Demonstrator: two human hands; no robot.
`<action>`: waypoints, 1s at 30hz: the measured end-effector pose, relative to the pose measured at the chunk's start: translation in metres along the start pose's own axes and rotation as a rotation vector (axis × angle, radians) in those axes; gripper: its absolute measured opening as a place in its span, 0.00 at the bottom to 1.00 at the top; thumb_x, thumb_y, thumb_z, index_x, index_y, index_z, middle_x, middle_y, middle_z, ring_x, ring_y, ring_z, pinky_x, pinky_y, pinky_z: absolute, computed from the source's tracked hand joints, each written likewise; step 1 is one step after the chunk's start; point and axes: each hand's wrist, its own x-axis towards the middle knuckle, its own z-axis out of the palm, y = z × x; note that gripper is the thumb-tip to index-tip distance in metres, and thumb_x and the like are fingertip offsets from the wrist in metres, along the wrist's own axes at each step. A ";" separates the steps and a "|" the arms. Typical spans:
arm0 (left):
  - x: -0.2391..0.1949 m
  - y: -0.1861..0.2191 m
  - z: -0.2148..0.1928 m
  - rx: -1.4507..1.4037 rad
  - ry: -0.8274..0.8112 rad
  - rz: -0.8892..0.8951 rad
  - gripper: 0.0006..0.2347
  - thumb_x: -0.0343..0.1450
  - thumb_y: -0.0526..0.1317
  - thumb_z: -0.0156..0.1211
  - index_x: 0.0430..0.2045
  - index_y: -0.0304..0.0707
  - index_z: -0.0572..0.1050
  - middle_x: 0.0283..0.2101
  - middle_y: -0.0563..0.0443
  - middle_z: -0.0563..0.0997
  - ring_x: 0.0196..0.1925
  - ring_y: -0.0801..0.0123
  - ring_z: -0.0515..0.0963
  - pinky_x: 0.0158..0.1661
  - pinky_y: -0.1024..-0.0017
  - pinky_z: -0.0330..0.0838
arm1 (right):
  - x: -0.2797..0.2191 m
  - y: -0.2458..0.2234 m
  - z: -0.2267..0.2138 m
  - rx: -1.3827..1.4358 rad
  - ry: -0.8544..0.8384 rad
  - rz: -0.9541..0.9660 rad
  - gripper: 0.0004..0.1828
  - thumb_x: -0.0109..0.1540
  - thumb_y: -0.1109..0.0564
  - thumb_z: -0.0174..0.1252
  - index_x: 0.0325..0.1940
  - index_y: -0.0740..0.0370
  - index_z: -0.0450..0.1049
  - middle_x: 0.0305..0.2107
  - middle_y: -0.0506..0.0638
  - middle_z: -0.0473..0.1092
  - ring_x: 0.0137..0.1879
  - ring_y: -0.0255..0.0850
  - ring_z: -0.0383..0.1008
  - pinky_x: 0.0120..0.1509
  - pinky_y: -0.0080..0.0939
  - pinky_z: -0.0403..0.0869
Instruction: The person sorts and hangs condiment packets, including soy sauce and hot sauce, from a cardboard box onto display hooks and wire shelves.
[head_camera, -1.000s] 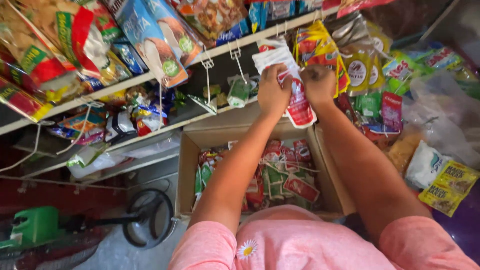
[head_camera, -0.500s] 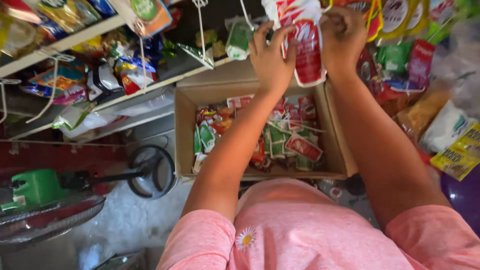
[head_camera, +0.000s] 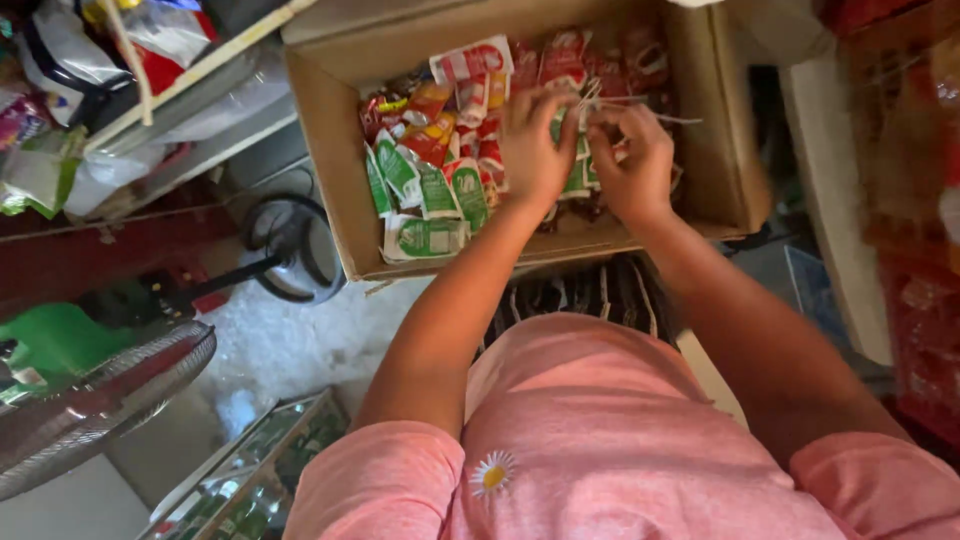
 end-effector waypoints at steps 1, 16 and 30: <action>-0.017 -0.018 0.009 0.002 -0.012 -0.012 0.06 0.72 0.41 0.66 0.41 0.53 0.79 0.50 0.54 0.75 0.55 0.54 0.73 0.56 0.54 0.68 | -0.009 0.026 0.006 0.000 -0.007 0.015 0.05 0.66 0.63 0.61 0.47 0.64 0.77 0.41 0.56 0.72 0.42 0.46 0.74 0.40 0.45 0.74; -0.182 -0.106 0.094 0.106 -0.940 -0.544 0.14 0.67 0.46 0.64 0.45 0.47 0.79 0.46 0.39 0.83 0.48 0.45 0.81 0.47 0.53 0.74 | -0.076 0.269 0.026 -0.694 -0.137 0.183 0.18 0.64 0.57 0.60 0.59 0.52 0.77 0.59 0.58 0.70 0.62 0.62 0.68 0.64 0.60 0.70; -0.186 -0.112 0.142 -0.166 -0.760 -0.646 0.12 0.68 0.46 0.64 0.42 0.45 0.80 0.41 0.46 0.86 0.44 0.52 0.85 0.44 0.59 0.78 | -0.050 0.308 0.030 -0.783 -0.437 0.662 0.31 0.63 0.33 0.64 0.59 0.57 0.73 0.47 0.65 0.74 0.51 0.65 0.75 0.52 0.64 0.73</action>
